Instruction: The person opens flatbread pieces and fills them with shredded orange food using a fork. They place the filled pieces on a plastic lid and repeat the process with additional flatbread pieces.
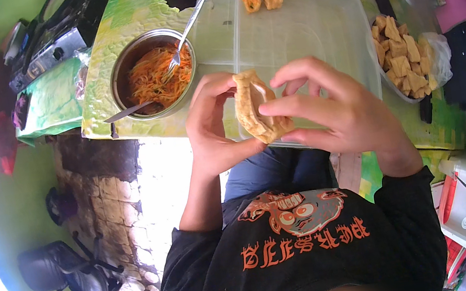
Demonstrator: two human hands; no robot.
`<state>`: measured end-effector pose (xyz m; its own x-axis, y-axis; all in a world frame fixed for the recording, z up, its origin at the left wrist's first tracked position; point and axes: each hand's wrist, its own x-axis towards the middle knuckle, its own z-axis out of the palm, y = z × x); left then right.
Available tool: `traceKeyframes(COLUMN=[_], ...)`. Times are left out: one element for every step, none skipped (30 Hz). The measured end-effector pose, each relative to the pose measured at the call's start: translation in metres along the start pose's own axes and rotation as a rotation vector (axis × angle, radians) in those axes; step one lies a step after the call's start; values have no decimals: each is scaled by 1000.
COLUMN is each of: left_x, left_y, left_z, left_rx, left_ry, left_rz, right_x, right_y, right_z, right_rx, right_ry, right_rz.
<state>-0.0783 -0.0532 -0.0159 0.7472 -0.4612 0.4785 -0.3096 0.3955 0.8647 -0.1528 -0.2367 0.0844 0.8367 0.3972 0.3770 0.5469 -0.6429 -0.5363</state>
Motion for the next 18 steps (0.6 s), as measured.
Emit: traceKeyframes(left_x=[-1, 2, 1, -1, -2, -2, -2, -3, -5, -8, -10, -13, -16, -20, -23, -25, -29, -32], left_y=[1, -1, 1, 3, 5, 6, 7, 9, 11, 14, 16, 18, 20, 21, 22, 23, 25, 27], left_z=[-5, -11, -17, -23, -29, -36, -43, -51, -58, -66, -73, -80, -86, -92, -98, -104, -109, -113], left_rx=[36, 81, 125, 172, 204, 242, 279, 321, 364, 409, 458, 506, 576, 601, 623, 653, 619, 573], left_ry=[30, 48, 66, 87, 112, 131, 149, 167, 181, 200, 219, 238, 284, 305, 332, 357, 374, 398], left_rz=[27, 40, 48, 57, 74, 110, 146, 182, 184, 194, 205, 216, 206, 230, 242, 257, 247, 209], right_x=[4, 9, 12, 15, 19, 25, 30, 35, 42, 48, 56, 64, 71, 77, 83, 86, 90, 93], right_y=[-1, 2, 3, 4, 8, 16, 24, 35, 49, 63, 79, 95, 109, 121, 131, 139, 143, 147], right_z=[-2, -7, -13, -18, -25, -27, -29, -27, -24, -20, -12, -3, 5, 12, 17, 23, 29, 36], right_rx=[-2, -11, -18, -41, -72, -66, -55, -33, -7, 27, 139, 258, 357, 416, 455, 475, 594, 695], right_ry=[18, 47, 70, 64, 58, 62, 48, 75, 81, 80, 78, 66, 56, 25, 0, -15, -21, -21], right_rz=[-9, -33, -64, -65, -79, -86, -55, -12, 67, 138, 252, 358, 542, 563, 666, 800, 779, 789])
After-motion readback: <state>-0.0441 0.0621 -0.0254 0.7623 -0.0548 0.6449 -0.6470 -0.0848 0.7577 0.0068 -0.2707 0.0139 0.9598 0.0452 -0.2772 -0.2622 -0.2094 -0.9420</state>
